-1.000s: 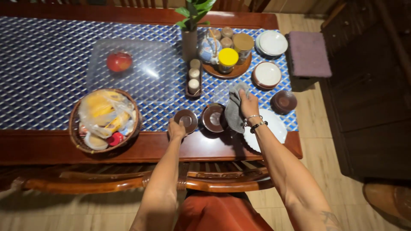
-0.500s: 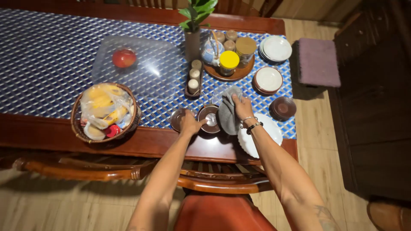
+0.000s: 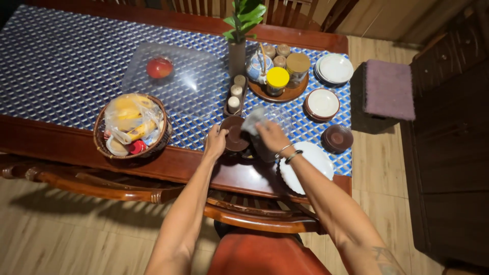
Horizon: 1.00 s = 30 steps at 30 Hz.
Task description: Wipe and organize dishes on a dining table and place some in a cabinet.
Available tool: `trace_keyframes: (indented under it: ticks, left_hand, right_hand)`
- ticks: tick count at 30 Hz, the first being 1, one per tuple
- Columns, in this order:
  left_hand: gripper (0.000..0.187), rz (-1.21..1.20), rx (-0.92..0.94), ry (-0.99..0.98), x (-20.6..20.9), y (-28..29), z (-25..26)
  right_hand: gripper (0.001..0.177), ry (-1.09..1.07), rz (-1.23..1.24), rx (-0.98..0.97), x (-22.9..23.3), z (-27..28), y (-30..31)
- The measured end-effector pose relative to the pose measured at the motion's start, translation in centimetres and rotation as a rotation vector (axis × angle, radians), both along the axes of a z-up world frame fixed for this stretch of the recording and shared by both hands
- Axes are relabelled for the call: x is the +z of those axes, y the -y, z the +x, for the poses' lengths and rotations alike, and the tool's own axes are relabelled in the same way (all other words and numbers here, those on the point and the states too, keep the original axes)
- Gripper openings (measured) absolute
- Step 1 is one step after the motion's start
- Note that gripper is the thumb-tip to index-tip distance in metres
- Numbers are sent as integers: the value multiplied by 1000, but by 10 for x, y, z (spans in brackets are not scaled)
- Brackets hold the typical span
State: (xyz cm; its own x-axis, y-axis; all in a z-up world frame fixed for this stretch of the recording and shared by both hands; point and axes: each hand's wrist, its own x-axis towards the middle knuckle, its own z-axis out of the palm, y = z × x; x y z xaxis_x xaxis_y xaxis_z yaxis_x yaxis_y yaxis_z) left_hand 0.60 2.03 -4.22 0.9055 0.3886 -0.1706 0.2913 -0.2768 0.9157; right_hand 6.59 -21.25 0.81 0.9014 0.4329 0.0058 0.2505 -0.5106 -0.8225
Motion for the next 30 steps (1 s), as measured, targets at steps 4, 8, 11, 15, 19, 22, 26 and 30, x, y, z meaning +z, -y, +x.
trace_keyframes:
  ticks: [4,8,11,15,19,22,26,30]
  left_hand:
    - [32,-458,-1,8,59,27,4]
    - [43,-410,-51,287,10,17,24]
    - [51,-520,-17,362,36,15,27]
    - [62,-781,40,255,62,2,21]
    - [62,-691,-41,196,50,19,17]
    - [63,-500,-93,135,40,37,23]
    - [65,-616,49,122,49,20,26]
    - [68,-590,53,186,63,-2,22]
  right_hand:
    - [55,201,-126,173,8,-19,-35]
    - [63,376,-137,268,36,-18,-56]
    - [58,325,-184,352,56,-26,-51]
    - [58,361,-234,502,64,-34,-33]
    - [55,435,-347,447,76,-20,-28]
    - [57,474,-380,338,71,-11,-39]
    - [58,395,-305,404,43,-23,-42]
    - [59,436,-355,578,60,-34,-19]
